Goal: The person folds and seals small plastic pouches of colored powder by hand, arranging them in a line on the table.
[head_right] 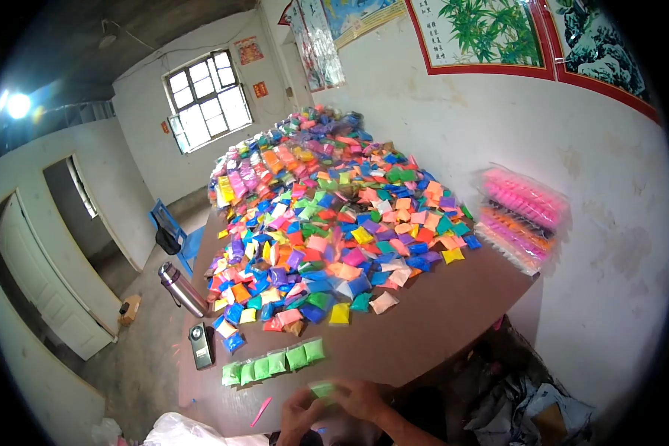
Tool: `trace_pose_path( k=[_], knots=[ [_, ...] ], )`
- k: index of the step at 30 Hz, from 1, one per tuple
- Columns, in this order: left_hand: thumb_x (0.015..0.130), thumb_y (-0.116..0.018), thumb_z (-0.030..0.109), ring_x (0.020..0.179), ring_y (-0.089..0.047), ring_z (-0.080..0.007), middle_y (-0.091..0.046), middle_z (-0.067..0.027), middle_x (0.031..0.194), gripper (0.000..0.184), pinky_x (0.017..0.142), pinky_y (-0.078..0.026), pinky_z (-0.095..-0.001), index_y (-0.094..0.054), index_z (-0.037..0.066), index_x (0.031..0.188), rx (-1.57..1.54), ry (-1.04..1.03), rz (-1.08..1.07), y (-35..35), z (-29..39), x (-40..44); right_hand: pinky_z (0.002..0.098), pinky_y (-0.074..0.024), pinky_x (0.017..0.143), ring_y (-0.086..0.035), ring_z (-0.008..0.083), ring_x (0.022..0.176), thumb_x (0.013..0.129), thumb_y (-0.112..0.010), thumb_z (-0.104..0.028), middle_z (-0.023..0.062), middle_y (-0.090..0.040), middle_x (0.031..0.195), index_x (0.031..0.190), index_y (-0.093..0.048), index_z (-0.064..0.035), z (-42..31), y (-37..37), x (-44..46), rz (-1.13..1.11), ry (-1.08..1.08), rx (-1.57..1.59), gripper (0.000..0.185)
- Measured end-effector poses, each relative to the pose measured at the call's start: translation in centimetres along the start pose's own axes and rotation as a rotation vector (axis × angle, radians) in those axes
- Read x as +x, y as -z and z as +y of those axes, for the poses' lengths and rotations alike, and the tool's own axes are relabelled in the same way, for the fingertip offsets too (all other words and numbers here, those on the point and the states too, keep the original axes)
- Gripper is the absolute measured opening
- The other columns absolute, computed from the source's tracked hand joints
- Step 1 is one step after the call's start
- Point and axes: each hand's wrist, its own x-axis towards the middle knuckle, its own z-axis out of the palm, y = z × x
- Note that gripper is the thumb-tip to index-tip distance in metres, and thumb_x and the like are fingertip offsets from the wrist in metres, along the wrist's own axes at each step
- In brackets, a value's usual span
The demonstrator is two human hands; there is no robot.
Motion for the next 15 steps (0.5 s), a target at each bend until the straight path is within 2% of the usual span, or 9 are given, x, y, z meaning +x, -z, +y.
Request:
trace_pose_path(
  k=[2,4,6,9,13,15],
  knots=[
    [0.09,-0.079,0.028,0.069,-0.065,-0.0158,-0.072,-0.0088,0.077,0.03,0.064,-0.053,-0.0362,-0.075,0.001,0.1,-0.02,-0.011,0.006,-0.1,-1.0,0.1,0.0358,-0.0582,0.08,-0.076,0.027,0.094,0.091,-0.081,-0.028,0.0135,-0.078,0.105,0.122,-0.075,-0.0078,0.1,0.0,0.0,-0.003,0.002,-0.014,0.037],
    [0.091,-0.078,0.029,0.069,-0.065,-0.018,-0.071,-0.0114,0.077,0.03,0.065,-0.054,-0.0371,-0.074,0.0,0.099,0.012,0.071,0.011,-0.3,-2.7,0.1,0.0355,-0.0581,0.08,-0.076,0.0272,0.093,0.091,-0.081,-0.027,0.0135,-0.078,0.104,0.123,-0.074,-0.0079,-0.2,0.0,0.0,-0.025,0.001,-0.078,0.038],
    [0.092,-0.077,0.029,0.07,-0.065,-0.0187,-0.071,-0.0122,0.078,0.031,0.066,-0.054,-0.0377,-0.074,0.0,0.099,-0.062,0.069,0.011,-0.8,-6.2,0.4,0.0353,-0.0581,0.08,-0.076,0.0274,0.092,0.092,-0.081,-0.027,0.0135,-0.078,0.104,0.124,-0.073,-0.0079,-0.9,0.3,-0.1,-0.046,-0.002,-0.144,0.038],
    [0.093,-0.077,0.029,0.073,-0.066,-0.019,-0.072,-0.0136,0.081,0.031,0.068,-0.054,-0.0381,-0.074,-0.001,0.102,-0.117,0.062,0.015,-0.8,-6.3,0.4,0.0344,-0.0579,0.079,-0.077,0.0263,0.09,0.092,-0.08,-0.026,0.0137,-0.078,0.102,0.126,-0.072,-0.0081,-1.8,0.6,-0.2,-0.073,-0.021,-0.169,0.039],
    [0.092,-0.078,0.027,0.08,-0.071,-0.0187,-0.075,-0.0148,0.09,0.033,0.075,-0.057,-0.0378,-0.075,0.001,0.113,-0.077,0.054,-0.021,-0.2,1.0,-0.4,0.0332,-0.0577,0.078,-0.075,0.0236,0.085,0.091,-0.081,-0.026,0.0135,-0.077,0.099,0.124,-0.072,-0.0076,-0.2,0.2,-0.1,-0.019,0.017,-0.051,0.038],
    [0.092,-0.078,0.025,0.083,-0.071,-0.0184,-0.076,-0.0146,0.092,0.033,0.076,-0.058,-0.0375,-0.075,0.001,0.115,-0.022,0.011,-0.021,-0.3,0.7,-0.4,0.0331,-0.0577,0.079,-0.074,0.0231,0.084,0.091,-0.081,-0.026,0.0132,-0.077,0.098,0.123,-0.072,-0.008,0.5,0.1,-0.3,-0.01,-0.007,0.014,0.038]
  ],
)
